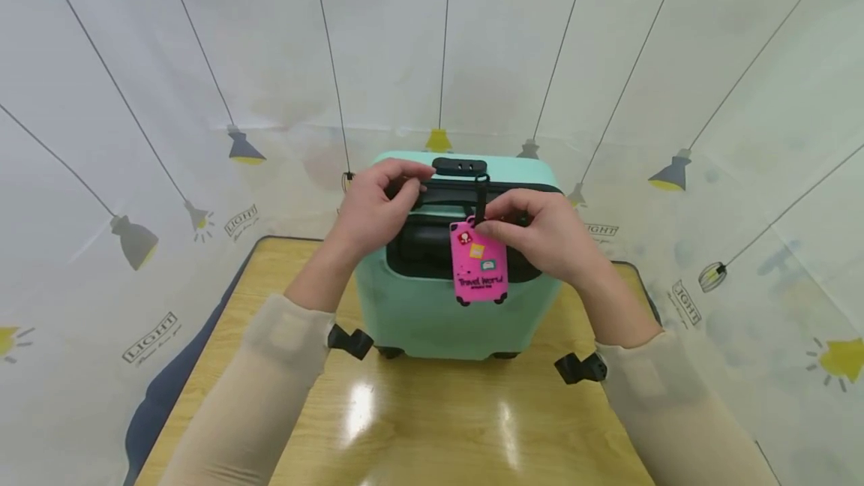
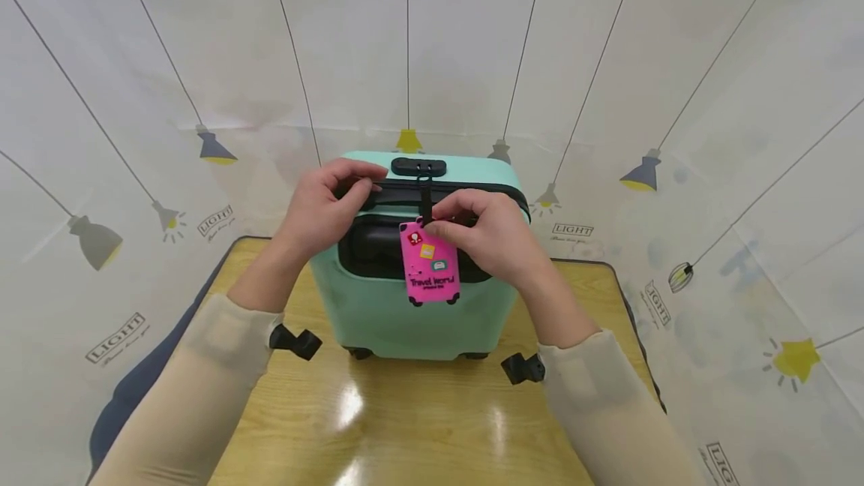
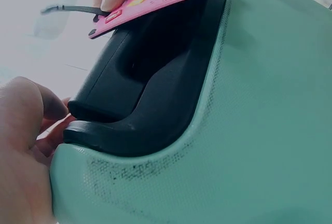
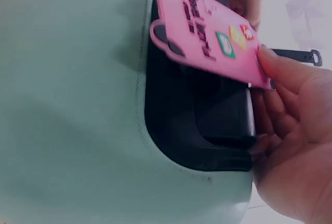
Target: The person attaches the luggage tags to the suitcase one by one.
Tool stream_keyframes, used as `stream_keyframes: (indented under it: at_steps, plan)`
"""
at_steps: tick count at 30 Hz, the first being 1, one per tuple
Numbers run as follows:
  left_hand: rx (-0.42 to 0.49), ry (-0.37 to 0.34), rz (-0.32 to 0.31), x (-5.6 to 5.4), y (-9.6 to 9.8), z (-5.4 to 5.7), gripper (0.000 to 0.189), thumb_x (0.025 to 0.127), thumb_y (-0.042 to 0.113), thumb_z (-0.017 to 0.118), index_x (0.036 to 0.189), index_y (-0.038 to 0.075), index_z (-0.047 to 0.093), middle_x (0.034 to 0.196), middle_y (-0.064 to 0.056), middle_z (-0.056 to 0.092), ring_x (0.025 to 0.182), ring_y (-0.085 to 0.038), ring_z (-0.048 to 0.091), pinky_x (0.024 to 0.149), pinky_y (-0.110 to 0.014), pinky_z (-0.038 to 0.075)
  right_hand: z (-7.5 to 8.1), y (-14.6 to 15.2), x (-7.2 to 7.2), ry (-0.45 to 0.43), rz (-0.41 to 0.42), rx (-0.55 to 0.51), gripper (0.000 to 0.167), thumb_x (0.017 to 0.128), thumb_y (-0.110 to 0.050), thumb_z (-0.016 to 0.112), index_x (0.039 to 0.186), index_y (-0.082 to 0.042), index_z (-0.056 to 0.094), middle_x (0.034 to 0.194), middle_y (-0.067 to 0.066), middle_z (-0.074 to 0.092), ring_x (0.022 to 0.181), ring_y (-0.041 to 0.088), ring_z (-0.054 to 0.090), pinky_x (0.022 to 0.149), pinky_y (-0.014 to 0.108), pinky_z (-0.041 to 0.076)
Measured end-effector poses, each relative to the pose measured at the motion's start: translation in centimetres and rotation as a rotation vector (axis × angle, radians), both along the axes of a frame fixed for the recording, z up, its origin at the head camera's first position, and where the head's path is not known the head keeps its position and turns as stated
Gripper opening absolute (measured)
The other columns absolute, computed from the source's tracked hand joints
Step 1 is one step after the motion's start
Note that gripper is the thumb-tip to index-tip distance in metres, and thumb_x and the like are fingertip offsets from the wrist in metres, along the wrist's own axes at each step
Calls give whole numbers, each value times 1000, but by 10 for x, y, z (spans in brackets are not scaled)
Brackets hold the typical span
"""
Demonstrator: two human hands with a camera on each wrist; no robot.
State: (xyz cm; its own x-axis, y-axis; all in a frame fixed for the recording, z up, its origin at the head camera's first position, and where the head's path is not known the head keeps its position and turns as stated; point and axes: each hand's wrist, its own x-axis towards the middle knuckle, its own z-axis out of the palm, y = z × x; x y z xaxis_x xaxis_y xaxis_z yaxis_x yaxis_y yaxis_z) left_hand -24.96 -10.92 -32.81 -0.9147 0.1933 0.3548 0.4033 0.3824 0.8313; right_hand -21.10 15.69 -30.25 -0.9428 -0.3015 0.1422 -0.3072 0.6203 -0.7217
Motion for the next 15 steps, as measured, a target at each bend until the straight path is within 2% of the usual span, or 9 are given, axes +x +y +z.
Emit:
stream_keyframes:
  at_steps: [5, 8, 12, 15]
  plan:
    - [-47, -18, 20, 0, 0, 2, 28, 110, 18, 62, 132, 13, 77, 131, -7, 73, 115, -24, 67, 102, -45, 57, -7, 3, -8, -36, -23, -54, 22, 100, -29, 84, 115, -14, 81, 110, 8, 76, 97, 25, 65, 78, 27, 57]
    - [-129, -52, 3, -3, 0, 8, 27, 109, 21, 65, 132, 16, 78, 133, -5, 73, 113, -24, 65, 101, -44, 57, -13, 4, -9, -38, -34, -66, 21, 99, -30, 84, 115, -16, 81, 108, 7, 77, 95, 25, 67, 78, 28, 57]
    - [-324, -95, -96, -13, 2, 23, 27, 110, 28, 69, 133, 20, 79, 133, -1, 74, 108, -24, 66, 97, -42, 57, -16, 5, -6, -14, -39, -61, 20, 99, -30, 84, 114, -17, 80, 106, 5, 78, 94, 24, 67, 78, 29, 57]
    - [-444, -108, -180, -27, 7, 34, 26, 110, 28, 68, 132, 20, 79, 129, -2, 77, 108, -25, 65, 96, -42, 55, -19, 5, -3, 27, -35, -53, 18, 99, -28, 85, 113, -17, 80, 103, 4, 75, 91, 24, 65, 76, 28, 55]
